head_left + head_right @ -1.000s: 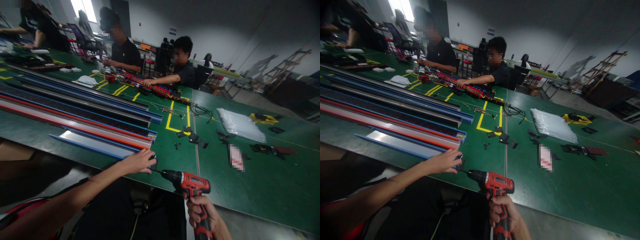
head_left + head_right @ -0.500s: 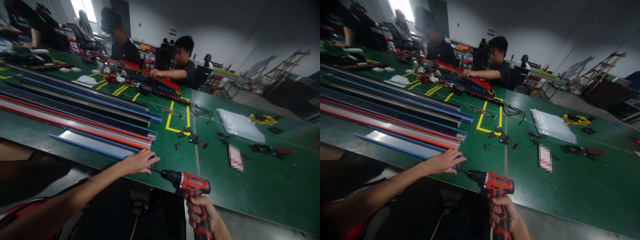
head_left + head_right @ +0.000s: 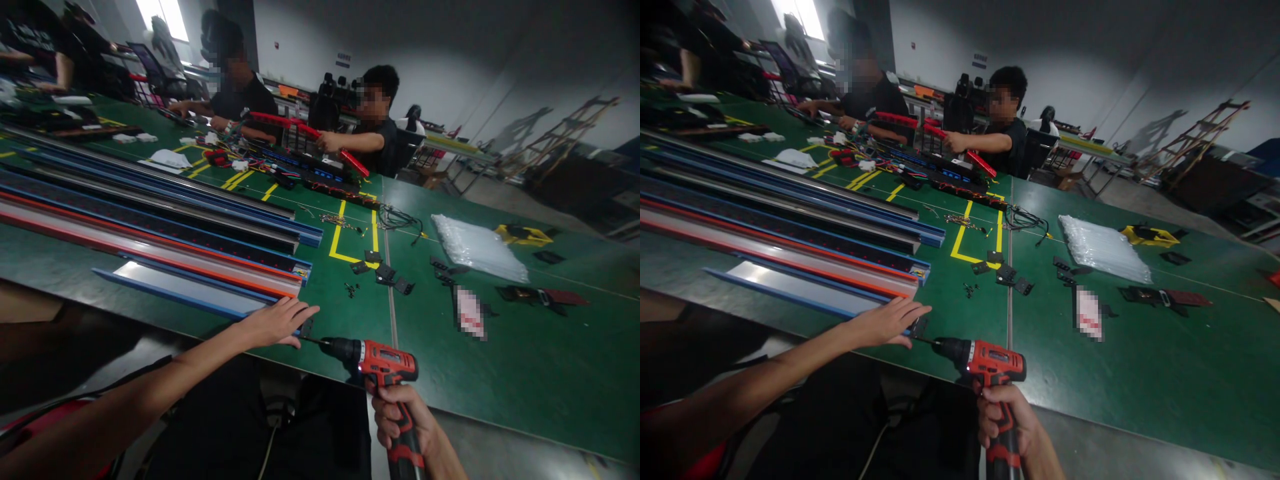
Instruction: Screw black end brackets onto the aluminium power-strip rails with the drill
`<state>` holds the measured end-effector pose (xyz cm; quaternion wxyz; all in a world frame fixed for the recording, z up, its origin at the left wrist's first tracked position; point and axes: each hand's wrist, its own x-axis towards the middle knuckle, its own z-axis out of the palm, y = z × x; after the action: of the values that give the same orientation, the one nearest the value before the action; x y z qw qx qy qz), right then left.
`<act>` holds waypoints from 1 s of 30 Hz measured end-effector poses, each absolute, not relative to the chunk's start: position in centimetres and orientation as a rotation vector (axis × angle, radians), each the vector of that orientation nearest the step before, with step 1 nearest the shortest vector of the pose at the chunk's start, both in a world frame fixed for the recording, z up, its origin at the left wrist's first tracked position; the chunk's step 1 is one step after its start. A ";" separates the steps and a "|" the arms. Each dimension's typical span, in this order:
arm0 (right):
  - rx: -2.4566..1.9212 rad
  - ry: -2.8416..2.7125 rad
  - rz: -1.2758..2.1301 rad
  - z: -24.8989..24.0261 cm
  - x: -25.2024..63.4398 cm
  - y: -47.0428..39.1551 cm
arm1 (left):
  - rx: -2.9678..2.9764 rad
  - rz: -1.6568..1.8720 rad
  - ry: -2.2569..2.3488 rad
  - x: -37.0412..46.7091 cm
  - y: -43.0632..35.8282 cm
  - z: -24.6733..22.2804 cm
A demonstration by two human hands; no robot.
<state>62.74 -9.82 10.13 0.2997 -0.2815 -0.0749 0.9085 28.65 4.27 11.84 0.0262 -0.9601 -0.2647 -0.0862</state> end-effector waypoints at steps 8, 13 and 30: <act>-0.748 -0.185 2.412 10.0 62.6 -9.8 | -2.972 -0.357 -0.825 28.5 4.3 11.1; -0.748 -0.193 2.413 9.8 62.6 -9.8 | -2.979 -0.318 -0.812 28.6 4.3 11.1; -0.751 -0.234 2.293 9.5 62.0 -10.9 | -3.046 -0.405 -0.791 28.0 4.3 11.9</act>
<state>62.01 -10.92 9.52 0.3510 -0.2900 -0.0902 0.8858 28.03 4.32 11.89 -0.0155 -0.9598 -0.2493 -0.1276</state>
